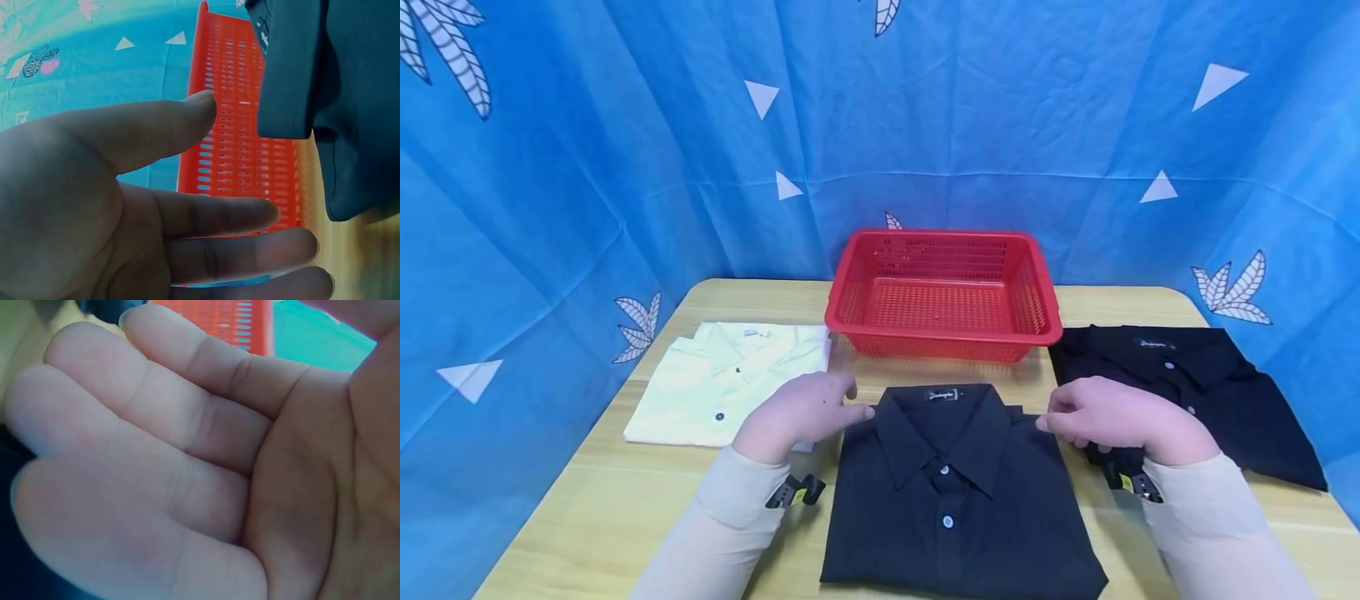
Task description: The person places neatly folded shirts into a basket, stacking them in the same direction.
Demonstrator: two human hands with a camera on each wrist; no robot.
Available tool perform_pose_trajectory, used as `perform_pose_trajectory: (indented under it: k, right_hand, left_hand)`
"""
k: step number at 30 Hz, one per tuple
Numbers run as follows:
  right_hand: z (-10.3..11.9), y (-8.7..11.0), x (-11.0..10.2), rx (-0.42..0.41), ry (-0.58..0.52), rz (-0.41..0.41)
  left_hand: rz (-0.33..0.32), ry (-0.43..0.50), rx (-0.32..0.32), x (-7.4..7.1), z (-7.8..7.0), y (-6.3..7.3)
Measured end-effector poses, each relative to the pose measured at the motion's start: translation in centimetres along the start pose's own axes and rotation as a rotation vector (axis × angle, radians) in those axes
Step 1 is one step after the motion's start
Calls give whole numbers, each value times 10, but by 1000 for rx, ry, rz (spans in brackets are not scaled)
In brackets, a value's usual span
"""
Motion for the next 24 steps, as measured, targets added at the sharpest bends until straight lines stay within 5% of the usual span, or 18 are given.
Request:
perform_pose_trajectory:
  k: [10,17,24]
  right_hand:
    - [-10,-8,6,63,25,8]
    - [-13,-12,12,116,77,24]
    - [-12,-16,24,155,83,46]
  left_hand:
    - [43,-1,-13,12,7,-10]
    - [86,-39,-107,22,16,-10]
    - [132,-67,-65,34,8,-9]
Point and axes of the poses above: each hand's wrist, its own y-axis away from the middle knuckle, its own x-axis out of the palm, z = x × y, the point moved 9 cm from there along -y, towards the middle knuckle, and after that the axes turned 6 degrees about z, right-handed, at the moved point
